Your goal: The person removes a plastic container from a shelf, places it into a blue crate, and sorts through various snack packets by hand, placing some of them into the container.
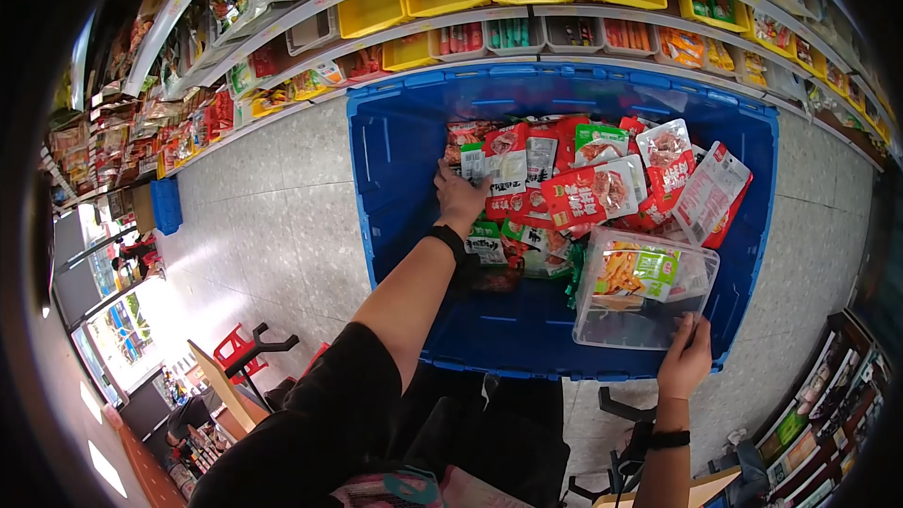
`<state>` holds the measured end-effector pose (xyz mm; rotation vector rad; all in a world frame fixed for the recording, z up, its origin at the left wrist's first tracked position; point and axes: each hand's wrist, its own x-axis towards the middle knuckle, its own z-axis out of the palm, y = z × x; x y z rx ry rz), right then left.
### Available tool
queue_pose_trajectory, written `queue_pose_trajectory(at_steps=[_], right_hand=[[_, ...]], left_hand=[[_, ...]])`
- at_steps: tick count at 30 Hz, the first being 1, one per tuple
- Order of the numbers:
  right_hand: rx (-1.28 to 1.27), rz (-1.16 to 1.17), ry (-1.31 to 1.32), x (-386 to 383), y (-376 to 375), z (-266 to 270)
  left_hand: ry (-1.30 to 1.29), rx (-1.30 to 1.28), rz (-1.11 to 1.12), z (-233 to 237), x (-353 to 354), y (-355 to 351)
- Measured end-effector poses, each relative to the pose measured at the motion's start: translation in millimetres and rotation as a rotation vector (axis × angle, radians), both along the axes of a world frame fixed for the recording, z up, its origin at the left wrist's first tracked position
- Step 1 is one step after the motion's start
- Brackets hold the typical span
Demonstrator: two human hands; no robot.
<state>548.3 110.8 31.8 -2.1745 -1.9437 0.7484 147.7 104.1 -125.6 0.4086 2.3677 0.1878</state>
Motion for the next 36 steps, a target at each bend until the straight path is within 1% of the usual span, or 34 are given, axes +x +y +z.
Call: queue_pose_trajectory(at_steps=[1, 2, 4, 5, 6, 7, 8, 10, 11, 12, 13, 14, 15, 16, 17, 18, 20, 21, 24, 25, 26, 28, 29, 30, 32, 33, 35, 36], right_hand=[[0.0, 0.001, 0.002, -0.8, 0.0, -0.4], [0.01, -0.001, 0.0, -1.5, 0.2, -0.2], [0.018, -0.002, -0.002, -1.9, 0.1, 0.0], [0.009, -0.009, -0.004, -1.8, 0.3, 0.0], [0.0, -0.016, -0.007, -1.4, 0.5, -0.1], [0.0, -0.016, -0.007, -0.3, 0.4, -0.9], [0.008, -0.007, -0.013, 1.2, 0.2, -2.2], [0.014, 0.003, -0.016, 2.9, -0.2, -3.6], [0.006, 0.004, -0.02, 3.5, 0.0, -3.7], [-0.002, 0.005, -0.025, 3.8, 0.0, -3.8], [-0.001, 0.005, -0.023, 3.5, -0.3, -4.0], [0.005, -0.008, -0.012, 2.9, -0.7, -4.4], [0.011, -0.02, 0.0, 2.0, -0.8, -5.2], [0.011, -0.017, 0.005, 1.8, -0.8, -5.3], [0.003, -0.014, -0.001, 2.3, -0.5, -4.7], [-0.003, -0.011, -0.006, 2.5, 0.0, -4.6], [0.003, 0.013, -0.015, 2.8, 1.0, -4.2], [0.008, 0.031, -0.026, 3.1, 1.7, -4.1], [-0.013, -0.003, -0.01, 3.8, 1.3, -5.9], [-0.013, -0.001, -0.009, 3.3, 1.5, -5.4], [-0.019, 0.004, -0.01, 3.0, 1.8, -4.4], [-0.023, 0.006, -0.014, 3.0, 1.8, -4.5], [-0.022, 0.004, -0.003, 4.1, 1.2, -5.4], [-0.021, 0.001, 0.007, 5.2, 0.9, -5.7], [-0.026, -0.003, -0.002, 0.0, 2.0, -0.8], [-0.031, -0.004, -0.005, -1.7, 2.6, 0.9], [-0.023, -0.004, 0.001, 0.5, 2.1, -0.9], [-0.014, -0.001, 0.013, 1.4, 1.6, -2.1]], left_hand=[[-0.066, 0.028, 0.076, -5.8, -3.9, 1.3], [-0.065, 0.028, 0.077, -11.7, -5.9, 2.4], [-0.117, -0.032, 0.213, -23.4, -8.5, 5.1], [-0.117, -0.032, 0.213, -36.5, -13.1, 4.1], [-0.084, -0.111, 0.082, -65.6, -19.1, -2.7], [-0.05, -0.188, -0.049, -69.6, -21.6, -3.5], [-0.05, -0.189, -0.049, -72.8, -20.6, -7.0], [-0.025, 0.043, 0.08, -45.5, -14.8, -8.2], [-0.023, 0.042, 0.08, -35.6, -10.7, -7.3], [0.075, 0.082, 0.086, -30.8, -3.8, -5.7], [0.174, 0.123, 0.092, -32.9, 2.9, -4.8], [0.177, 0.123, 0.093, -35.1, 9.1, -3.2], [0.074, 0.384, 0.116, -45.8, 16.0, -3.5], [-0.03, 0.645, 0.138, -43.8, 23.4, 0.3], [-0.065, 0.697, 0.111, -41.3, 37.0, 3.8], [-0.101, 0.75, 0.084, -23.4, 51.8, 11.6], [-0.033, 0.703, -0.011, 4.3, 73.2, 21.4], [-0.108, 0.633, 0.017, 8.6, 78.6, 24.5], [-0.152, 0.634, 0.056, 17.1, 85.6, 22.8], [-0.208, 0.639, 0.145, 25.0, 84.7, 23.2], [-0.208, 0.64, 0.147, 13.7, 78.3, 16.6], [-0.074, 0.777, -0.135, -53.6, 60.8, -8.2], [-0.479, 0.857, 0.317, -79.9, 51.8, -10.9], [-0.484, 0.856, 0.317, -69.3, 42.7, -10.0], [-0.152, 0.373, -0.176, -33.4, 17.0, -12.3], [-0.157, 0.372, -0.177, -31.6, 10.5, -15.2], [0.194, 0.154, -0.472, -32.7, 1.4, -16.6], [0.191, 0.154, -0.475, -31.7, -2.8, -13.6]])
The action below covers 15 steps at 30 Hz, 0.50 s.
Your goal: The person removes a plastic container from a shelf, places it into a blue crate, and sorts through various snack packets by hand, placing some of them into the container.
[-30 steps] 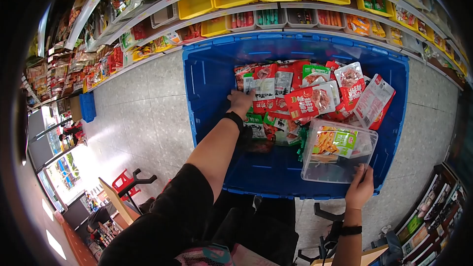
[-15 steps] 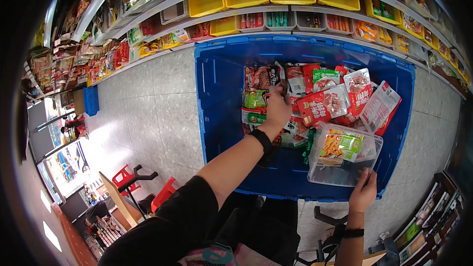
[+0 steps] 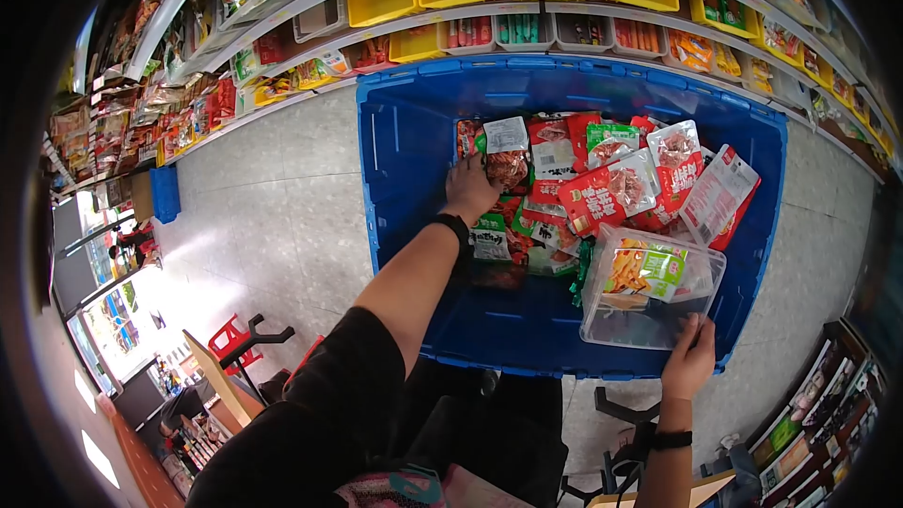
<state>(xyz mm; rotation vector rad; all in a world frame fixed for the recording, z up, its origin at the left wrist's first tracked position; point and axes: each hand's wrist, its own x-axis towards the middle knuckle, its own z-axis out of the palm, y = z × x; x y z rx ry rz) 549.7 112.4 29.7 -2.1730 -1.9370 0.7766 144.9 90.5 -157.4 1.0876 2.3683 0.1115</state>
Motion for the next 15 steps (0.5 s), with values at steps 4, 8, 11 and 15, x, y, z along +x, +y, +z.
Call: queue_pose_trajectory(at_steps=[4, 8, 11, 15], right_hand=[[0.005, 0.008, -0.02, 2.1, -0.8, -2.0], [-0.001, -0.009, -0.033, 0.2, -0.6, 0.0], [0.009, -0.009, -0.028, 1.0, -1.2, -1.1], [0.041, 0.008, -0.035, 1.9, -2.5, -3.2]], left_hand=[[-0.042, -0.359, -0.062, 9.5, -14.7, 11.9], [0.036, -0.603, -0.269, 22.0, -23.1, 14.2], [-0.009, -0.614, -0.289, 40.6, -26.8, 16.4], [-0.032, -0.534, -0.338, 64.8, -20.9, 9.2]])
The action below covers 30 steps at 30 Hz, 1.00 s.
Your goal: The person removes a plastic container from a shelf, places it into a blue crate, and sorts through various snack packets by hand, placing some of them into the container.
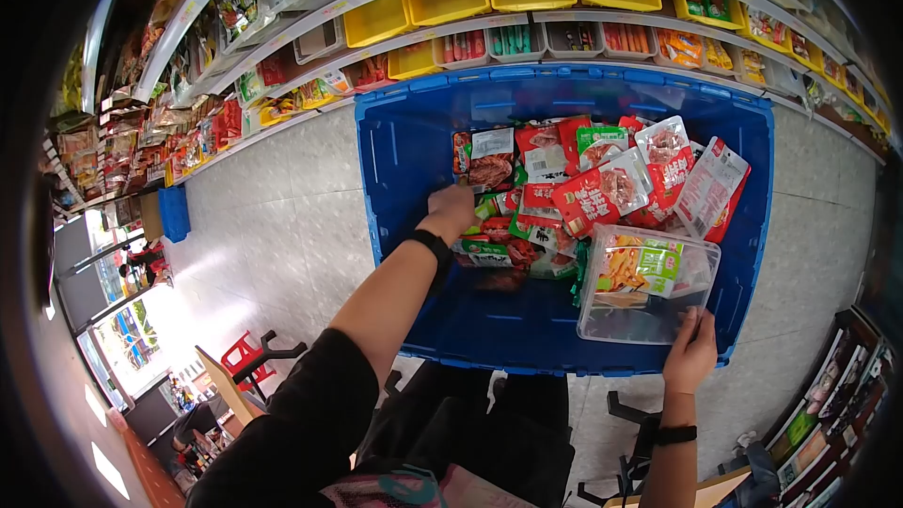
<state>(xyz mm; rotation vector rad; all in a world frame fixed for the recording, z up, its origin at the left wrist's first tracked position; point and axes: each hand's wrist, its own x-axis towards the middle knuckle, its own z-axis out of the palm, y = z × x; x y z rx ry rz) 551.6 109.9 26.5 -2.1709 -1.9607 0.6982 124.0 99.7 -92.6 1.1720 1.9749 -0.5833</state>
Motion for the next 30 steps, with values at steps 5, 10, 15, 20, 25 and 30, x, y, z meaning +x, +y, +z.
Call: queue_pose_trajectory(at_steps=[5, 10, 15, 20, 25, 30], right_hand=[[-0.02, -0.02, 0.012, -1.0, 0.5, 2.1], [0.02, 0.023, -0.013, -3.0, 1.1, 5.1], [0.007, -0.004, 0.009, -2.1, 0.1, 2.5], [0.002, 0.0, 0.002, -2.4, 0.3, 4.0], [0.128, 0.106, -0.074, 5.9, -2.2, -4.7], [0.041, 0.039, -0.06, -0.1, -0.5, 1.3]], left_hand=[[-0.103, 0.016, -0.186, 26.2, 19.5, -21.3], [-0.258, -0.006, -0.195, 77.7, 44.6, -20.1], [-0.339, 0.645, -0.04, 133.3, 60.0, -2.3], [-0.556, 1.133, -0.032, 175.7, 93.2, 17.9], [-0.609, 0.993, -0.407, 177.4, 143.1, -4.7], [-0.886, 0.893, -0.189, 155.8, 148.8, -23.5]])
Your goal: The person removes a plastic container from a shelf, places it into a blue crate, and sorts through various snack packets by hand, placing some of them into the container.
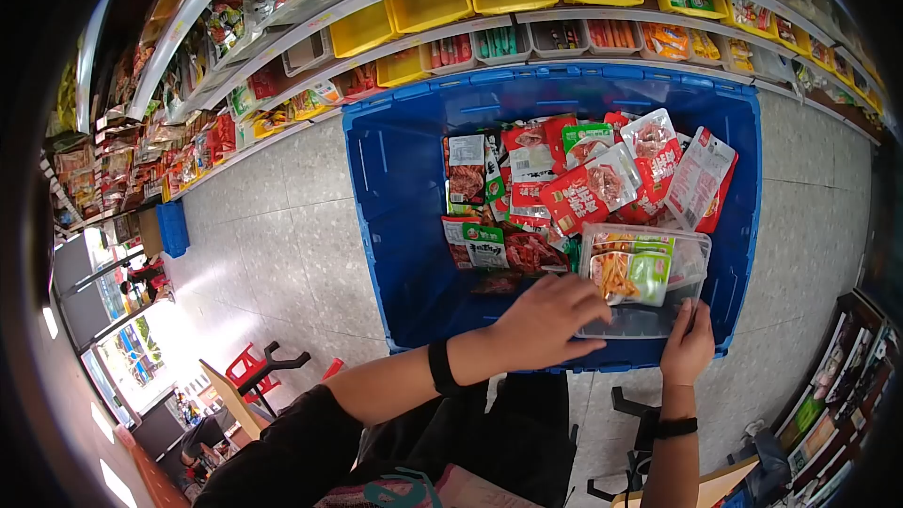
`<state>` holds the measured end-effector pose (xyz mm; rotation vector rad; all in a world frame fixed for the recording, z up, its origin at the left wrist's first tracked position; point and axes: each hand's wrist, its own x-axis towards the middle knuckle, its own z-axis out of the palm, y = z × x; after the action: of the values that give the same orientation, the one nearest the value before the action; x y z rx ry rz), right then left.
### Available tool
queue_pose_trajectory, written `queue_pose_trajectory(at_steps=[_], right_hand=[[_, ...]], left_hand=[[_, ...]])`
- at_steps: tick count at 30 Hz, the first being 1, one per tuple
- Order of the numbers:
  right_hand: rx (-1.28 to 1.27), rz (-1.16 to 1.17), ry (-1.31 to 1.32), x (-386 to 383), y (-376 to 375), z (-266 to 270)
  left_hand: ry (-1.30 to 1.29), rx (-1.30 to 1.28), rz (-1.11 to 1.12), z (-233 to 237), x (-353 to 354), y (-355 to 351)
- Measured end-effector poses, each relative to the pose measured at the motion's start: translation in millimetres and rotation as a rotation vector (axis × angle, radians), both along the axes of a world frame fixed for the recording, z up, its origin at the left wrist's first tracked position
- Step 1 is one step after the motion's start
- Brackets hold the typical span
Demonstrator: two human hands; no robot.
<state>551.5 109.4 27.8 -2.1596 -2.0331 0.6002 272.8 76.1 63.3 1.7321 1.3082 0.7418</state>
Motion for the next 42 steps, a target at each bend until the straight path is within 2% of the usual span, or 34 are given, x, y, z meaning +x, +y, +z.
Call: queue_pose_trajectory(at_steps=[1, 4, 5, 6, 7, 8, 10, 11, 13, 14, 16, 20, 22, 25, 28, 32, 34, 37, 42], right_hand=[[-0.018, -0.02, 0.035, -0.8, 0.3, 0.1], [-0.022, -0.033, 0.031, -0.4, -0.4, -0.8], [-0.022, -0.034, 0.031, 0.1, -0.5, -1.4], [-0.016, -0.031, 0.036, 0.8, -0.6, -2.1], [-0.011, -0.027, 0.04, 0.8, -0.4, -2.5], [-0.01, -0.026, 0.041, -0.4, 0.1, -1.8], [-0.015, -0.033, 0.073, -3.3, 0.6, 0.8], [-0.015, -0.032, 0.073, -3.9, 0.7, 1.1], [-0.01, -0.029, 0.075, -3.8, 0.9, 1.4], [-0.012, -0.029, 0.071, -4.1, 0.7, 2.3], [-0.026, -0.03, 0.047, -4.7, 1.7, 4.2], [-0.048, -0.046, 0.06, -0.2, 0.4, 0.3], [-0.018, -0.023, 0.053, 3.1, -0.2, -4.0], [-0.039, -0.043, 0.064, 1.5, 0.1, -2.3], [-0.049, -0.038, 0.033, -3.2, 1.2, 3.8], [-0.049, -0.04, 0.051, -3.4, 1.3, 3.4], [-0.044, -0.031, 0.053, -2.5, 1.3, 3.1], [-0.051, -0.034, 0.053, -1.8, 0.9, 2.4], [-0.043, -0.029, 0.049, -2.1, 0.8, 2.4]], left_hand=[[0.0, -0.003, -0.002, -6.6, -3.3, -0.8], [-0.171, -0.166, 0.365, -23.0, -23.9, 14.1], [-0.145, -0.237, 0.449, -31.2, -36.0, 19.6], [-0.067, -0.11, 0.542, -59.7, -46.0, 20.1], [-0.003, -0.166, 0.607, -78.9, -59.9, 22.6], [0.055, -0.199, 0.662, -118.2, -72.5, 18.3], [0.25, -0.428, 0.828, -155.2, -92.6, 13.8], [0.249, -0.429, 0.829, -170.5, -101.4, 10.2], [0.363, -0.855, 0.927, -196.4, -116.2, 2.5], [0.361, -0.859, 0.925, -207.5, -123.6, -2.2], [0.477, -1.139, 0.755, -217.1, -133.1, -6.2], [0.629, -1.095, 0.669, -216.6, -133.0, -9.8], [0.528, -1.3, 0.392, -215.3, -139.8, -3.3], [0.612, -1.193, 0.294, -212.1, -135.0, -9.5], [0.633, -1.111, 0.412, -204.2, -124.3, -17.3], [0.612, -1.124, 0.459, -205.9, -115.9, -19.3], [0.626, -1.006, 0.513, -211.1, -115.2, -19.0], [0.673, -0.886, 0.491, -218.4, -123.2, -12.1], [0.641, -0.897, 0.498, -220.7, -126.4, -5.7]])
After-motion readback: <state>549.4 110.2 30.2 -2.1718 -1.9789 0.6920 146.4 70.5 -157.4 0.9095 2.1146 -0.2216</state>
